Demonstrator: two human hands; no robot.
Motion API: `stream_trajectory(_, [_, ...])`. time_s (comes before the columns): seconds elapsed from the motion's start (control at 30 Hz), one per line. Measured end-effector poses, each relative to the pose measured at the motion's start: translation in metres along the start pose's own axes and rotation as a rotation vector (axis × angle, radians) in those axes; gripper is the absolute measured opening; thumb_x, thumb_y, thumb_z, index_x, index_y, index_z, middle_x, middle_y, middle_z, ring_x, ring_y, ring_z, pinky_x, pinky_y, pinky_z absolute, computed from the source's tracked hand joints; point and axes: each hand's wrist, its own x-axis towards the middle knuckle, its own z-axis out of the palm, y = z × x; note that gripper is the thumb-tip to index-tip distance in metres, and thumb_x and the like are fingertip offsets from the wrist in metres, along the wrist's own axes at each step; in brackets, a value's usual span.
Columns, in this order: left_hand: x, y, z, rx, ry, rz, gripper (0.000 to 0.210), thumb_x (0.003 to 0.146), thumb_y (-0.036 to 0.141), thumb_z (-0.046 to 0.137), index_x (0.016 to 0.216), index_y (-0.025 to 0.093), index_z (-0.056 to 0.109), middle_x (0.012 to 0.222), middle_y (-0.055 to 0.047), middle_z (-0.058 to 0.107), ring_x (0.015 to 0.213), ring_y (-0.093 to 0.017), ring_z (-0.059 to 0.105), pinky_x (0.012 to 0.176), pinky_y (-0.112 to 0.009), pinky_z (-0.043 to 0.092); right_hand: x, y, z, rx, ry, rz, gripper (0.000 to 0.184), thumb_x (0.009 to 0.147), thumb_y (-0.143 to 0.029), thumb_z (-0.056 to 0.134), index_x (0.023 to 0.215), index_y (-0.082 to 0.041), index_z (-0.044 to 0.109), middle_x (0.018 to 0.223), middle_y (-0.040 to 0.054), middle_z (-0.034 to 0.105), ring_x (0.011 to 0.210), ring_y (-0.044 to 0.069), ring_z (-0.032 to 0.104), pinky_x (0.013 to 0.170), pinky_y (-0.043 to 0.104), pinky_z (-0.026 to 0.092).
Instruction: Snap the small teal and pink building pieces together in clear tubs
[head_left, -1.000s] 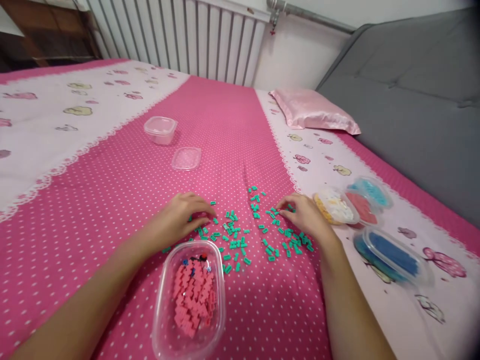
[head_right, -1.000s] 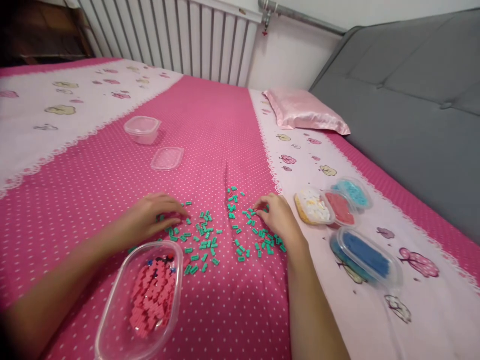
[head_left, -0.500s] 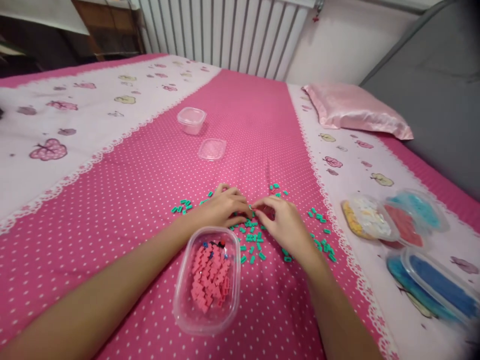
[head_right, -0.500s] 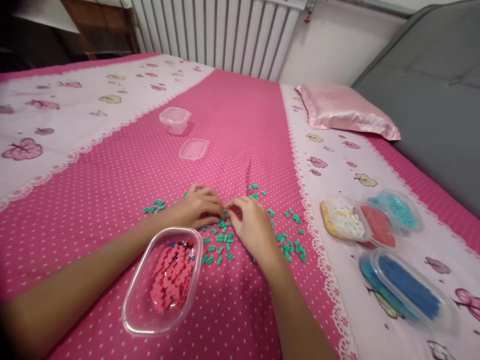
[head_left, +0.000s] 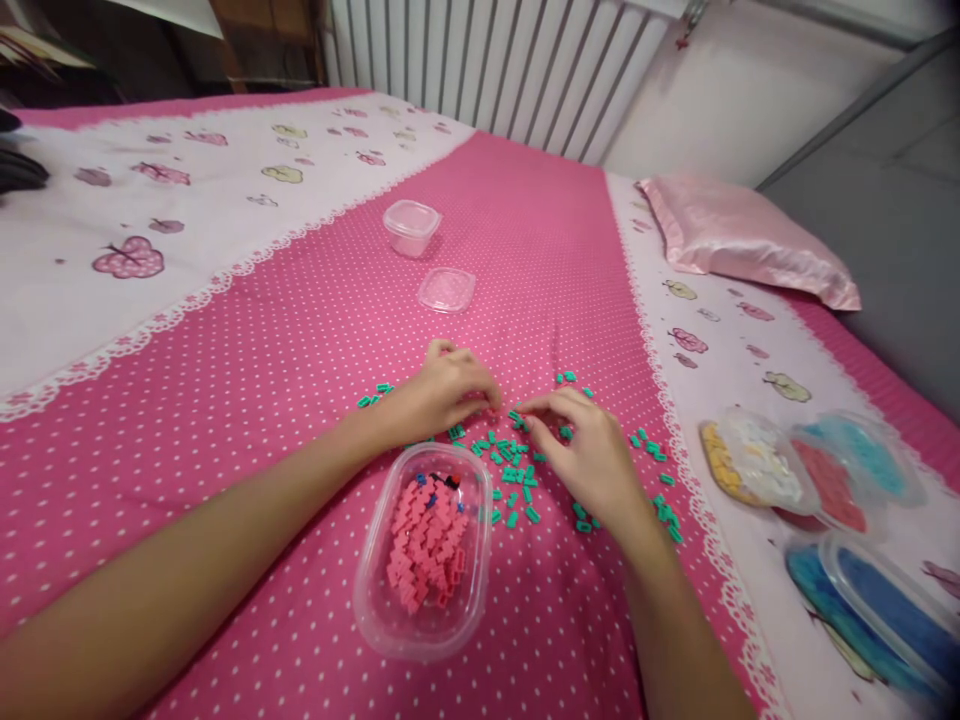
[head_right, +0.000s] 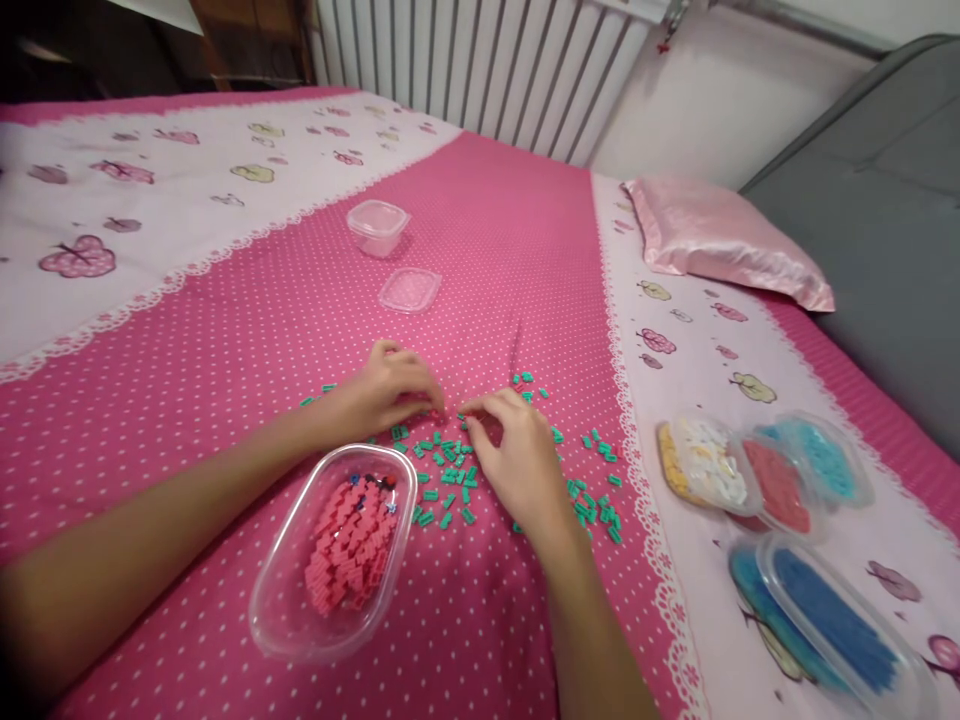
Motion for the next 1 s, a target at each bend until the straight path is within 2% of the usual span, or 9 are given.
stream_trajectory(0.13, [-0.003,0.003,-0.012,-0.102,0.095,-0.039,0.017,0.098,0.023,0.058,0.099,0.02,0.075,0.1,-0.003,0.079,0.097,-0.018,0.068,0.098,-0.038,0.041,0.0,-0.007,0.003,0.099,0.012,0.007,0.014,0.092,-0.023,0.063,0.101,-0.023,0.074,0.089,0.0041,0.074,0.079,0.019,0.069,0.077,0.036,0.056])
stream_trajectory(0.23, [-0.004,0.007,-0.012,-0.161,0.106,-0.019,0.012,0.09,0.025,0.069,0.098,0.02,0.076,0.098,-0.003,0.08,0.093,-0.018,0.07,0.093,-0.035,0.046,0.0,-0.011,0.007,0.171,0.027,0.007,0.02,0.091,-0.024,0.064,0.111,-0.024,0.07,0.089,0.003,0.076,0.078,0.019,0.071,0.076,0.035,0.058])
stream_trajectory(0.33, [-0.004,0.009,-0.01,-0.195,0.122,-0.007,0.016,0.087,0.032,0.077,0.096,0.02,0.076,0.095,-0.003,0.08,0.092,-0.019,0.07,0.093,-0.035,0.046,0.0,-0.013,0.009,0.198,0.043,-0.007,0.014,0.09,-0.023,0.066,0.104,-0.024,0.069,0.092,0.0033,0.077,0.082,0.019,0.073,0.079,0.035,0.059])
stream_trajectory(0.5, [-0.005,0.008,-0.009,-0.215,0.121,0.01,0.014,0.091,0.033,0.075,0.098,0.021,0.077,0.096,-0.002,0.08,0.093,-0.019,0.069,0.092,-0.035,0.045,-0.001,-0.017,0.008,0.192,0.054,-0.017,0.003,0.09,-0.023,0.068,0.092,-0.025,0.07,0.089,0.0018,0.077,0.082,0.019,0.072,0.08,0.035,0.057])
stream_trajectory(0.63, [-0.005,0.01,-0.009,-0.25,0.155,0.013,0.022,0.089,0.03,0.076,0.108,0.02,0.071,0.102,-0.003,0.079,0.095,-0.018,0.07,0.093,-0.035,0.047,-0.001,-0.017,0.007,0.179,0.052,-0.009,0.004,0.09,-0.023,0.069,0.089,-0.025,0.071,0.087,0.0015,0.077,0.082,0.02,0.073,0.081,0.037,0.056])
stream_trajectory(0.83, [-0.005,0.014,-0.011,-0.262,0.157,0.002,0.015,0.087,0.03,0.077,0.099,0.021,0.073,0.097,-0.003,0.079,0.097,-0.019,0.071,0.103,-0.041,0.044,-0.001,-0.016,0.008,0.184,0.071,0.01,0.005,0.09,-0.024,0.068,0.089,-0.025,0.073,0.086,0.0018,0.078,0.081,0.02,0.073,0.078,0.036,0.057])
stream_trajectory(0.9, [-0.005,0.015,-0.011,-0.349,0.153,-0.008,0.015,0.085,0.027,0.079,0.097,0.02,0.074,0.095,-0.003,0.08,0.094,-0.019,0.073,0.1,-0.039,0.047,-0.002,-0.016,0.008,0.188,0.08,0.015,0.003,0.089,-0.024,0.069,0.088,-0.025,0.072,0.084,0.0017,0.077,0.078,0.02,0.073,0.076,0.036,0.057])
stream_trajectory(1.0, [-0.007,0.015,-0.009,-0.511,0.154,-0.026,0.017,0.085,0.022,0.078,0.101,0.018,0.073,0.096,-0.004,0.081,0.091,-0.018,0.076,0.086,-0.031,0.056,-0.002,-0.017,0.01,0.191,0.103,0.011,0.002,0.086,-0.025,0.071,0.086,-0.024,0.07,0.082,0.0016,0.077,0.075,0.019,0.072,0.074,0.035,0.058])
